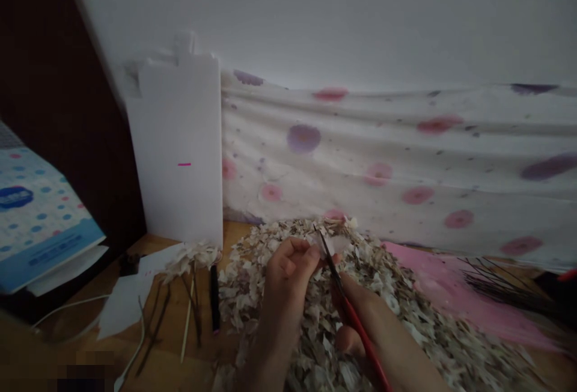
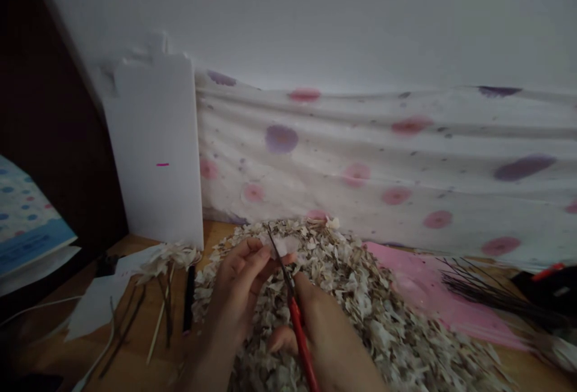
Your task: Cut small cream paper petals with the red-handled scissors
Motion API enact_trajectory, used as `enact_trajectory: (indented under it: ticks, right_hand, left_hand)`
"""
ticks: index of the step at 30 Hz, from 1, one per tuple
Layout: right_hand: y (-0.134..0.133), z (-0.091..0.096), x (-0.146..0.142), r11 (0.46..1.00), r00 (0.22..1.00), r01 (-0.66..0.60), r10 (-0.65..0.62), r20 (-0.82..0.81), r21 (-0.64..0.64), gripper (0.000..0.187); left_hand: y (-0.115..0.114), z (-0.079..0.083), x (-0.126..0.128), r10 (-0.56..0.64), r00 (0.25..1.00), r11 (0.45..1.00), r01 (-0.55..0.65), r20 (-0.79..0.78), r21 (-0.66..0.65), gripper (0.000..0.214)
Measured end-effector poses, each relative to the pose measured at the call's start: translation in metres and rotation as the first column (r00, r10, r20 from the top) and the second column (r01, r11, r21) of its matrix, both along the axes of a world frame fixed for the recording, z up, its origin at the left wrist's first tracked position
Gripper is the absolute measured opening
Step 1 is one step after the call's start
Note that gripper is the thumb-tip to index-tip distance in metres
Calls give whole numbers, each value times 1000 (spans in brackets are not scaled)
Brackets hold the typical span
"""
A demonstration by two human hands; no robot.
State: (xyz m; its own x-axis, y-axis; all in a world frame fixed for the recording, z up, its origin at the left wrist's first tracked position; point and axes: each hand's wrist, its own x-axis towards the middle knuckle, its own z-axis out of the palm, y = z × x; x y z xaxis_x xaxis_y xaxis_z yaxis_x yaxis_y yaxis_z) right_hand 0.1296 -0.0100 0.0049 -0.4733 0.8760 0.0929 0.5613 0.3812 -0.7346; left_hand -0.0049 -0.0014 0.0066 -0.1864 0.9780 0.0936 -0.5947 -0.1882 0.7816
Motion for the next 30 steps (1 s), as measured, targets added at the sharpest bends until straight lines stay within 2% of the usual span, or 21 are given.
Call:
enact_trajectory:
  ticks: [10,13,17,22,30]
  right_hand:
    - [4,9,-3,998,1000,-18,17,-14,-67,64]
    - [5,8,-2,994,1000,-8,7,-8,-110,59]
    - [6,2,2,998,998,3,1,63,-64,56]
    - [8,1,3,994,999,-36,34,-24,-99,52]
    - [7,8,5,975,1000,-26,25,-8,-219,10]
  left_hand:
    - [1,2,-8,31,994,1000,-30,-108,9,21]
    - [2,1,-10,42,991,999,-41,-130,10,21]
    - [3,1,-13,9,992,999,-5,-122,31,22]
    - [6,-2,-17,8,985,999,0,-172,43,22]
    - [9,-7,-22,-5,980,999,15,-197,50,26]
